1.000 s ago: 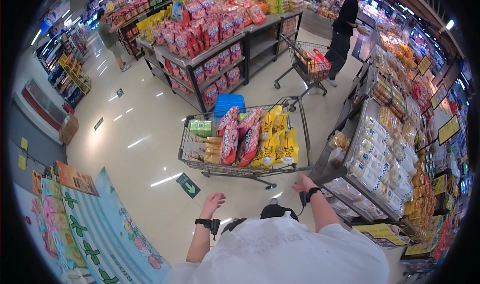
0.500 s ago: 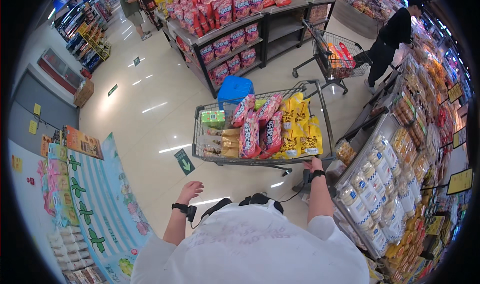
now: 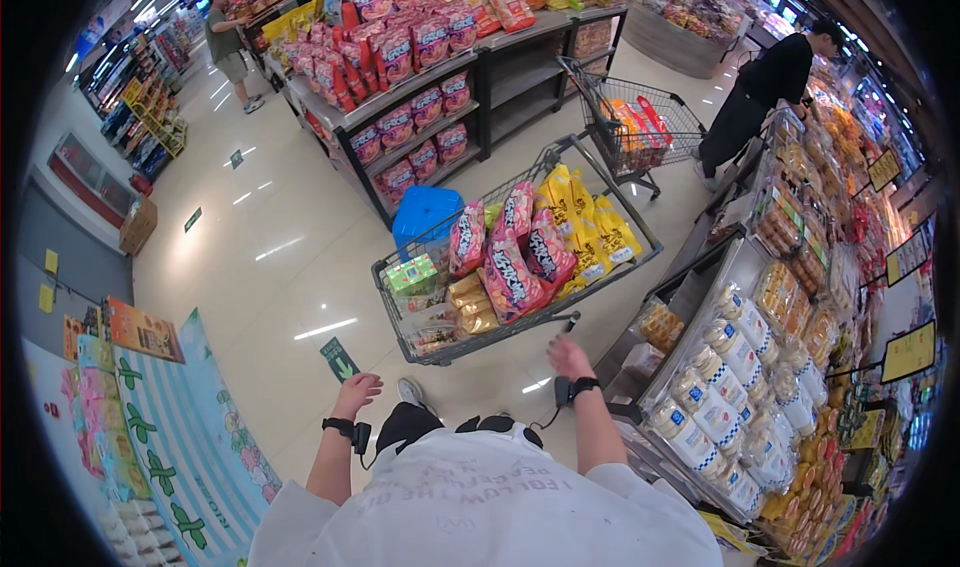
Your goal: The person picks up bags of snacks from the supermarket shelves and places them into a shopping cart.
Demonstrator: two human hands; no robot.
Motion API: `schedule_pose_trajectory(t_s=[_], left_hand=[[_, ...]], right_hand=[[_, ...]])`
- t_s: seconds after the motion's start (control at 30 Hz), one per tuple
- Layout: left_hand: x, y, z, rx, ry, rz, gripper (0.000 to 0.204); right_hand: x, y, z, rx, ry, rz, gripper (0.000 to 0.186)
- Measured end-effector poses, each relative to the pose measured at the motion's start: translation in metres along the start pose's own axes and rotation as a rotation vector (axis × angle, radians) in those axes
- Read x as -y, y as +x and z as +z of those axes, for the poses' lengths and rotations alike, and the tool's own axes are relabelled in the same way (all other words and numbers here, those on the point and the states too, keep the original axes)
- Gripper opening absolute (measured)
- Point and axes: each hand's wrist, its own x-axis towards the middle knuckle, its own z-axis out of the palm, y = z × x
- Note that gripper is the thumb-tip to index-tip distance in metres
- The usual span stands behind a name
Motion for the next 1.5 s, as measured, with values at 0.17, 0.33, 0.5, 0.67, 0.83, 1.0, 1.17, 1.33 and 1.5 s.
schedule_pose_trajectory(t_s=[0.17, 0.33, 0.5, 0.67, 0.83, 1.0, 1.17, 1.33, 1.5], left_hand=[[-0.012, 0.061, -0.009, 0.118, 0.010, -0.007, 0.030], [-0.037, 0.126, -0.034, 0.250, 0.004, 0.005, 0.027], [-0.072, 0.184, -0.082, 0.287, 0.025, 0.015, 0.027], [-0.093, 0.221, -0.142, 0.278, 0.147, 0.028, 0.028], [-0.085, 0.247, -0.197, 0.169, -0.002, 0.006, 0.027], [-0.073, 0.248, -0.229, 0.179, 0.087, -0.146, 0.027], [-0.062, 0.268, -0.262, 0.101, 0.091, -0.231, 0.028], [-0.032, 0.278, -0.297, -0.009, 0.007, -0.384, 0.028], [-0.004, 0.280, -0.323, 0.015, -0.021, -0.552, 0.029]], right_hand=[[-0.029, -0.019, 0.028, -0.047, -0.045, 0.116, 0.050], [-0.038, -0.025, 0.090, -0.110, -0.139, 0.190, 0.050], [-0.044, -0.004, 0.174, -0.185, -0.276, 0.222, 0.052], [-0.063, 0.073, 0.227, -0.433, -0.611, 0.162, 0.066], [-0.066, 0.120, 0.210, -0.507, -1.421, 0.147, 0.075], [-0.025, 0.122, 0.252, -0.494, -1.481, 0.094, 0.061], [-0.025, 0.136, 0.277, -0.665, -1.483, 0.072, 0.050], [0.001, 0.147, 0.284, -0.404, -1.487, 0.238, 0.057], [0.019, 0.160, 0.309, -0.471, -1.553, 0.284, 0.049]])
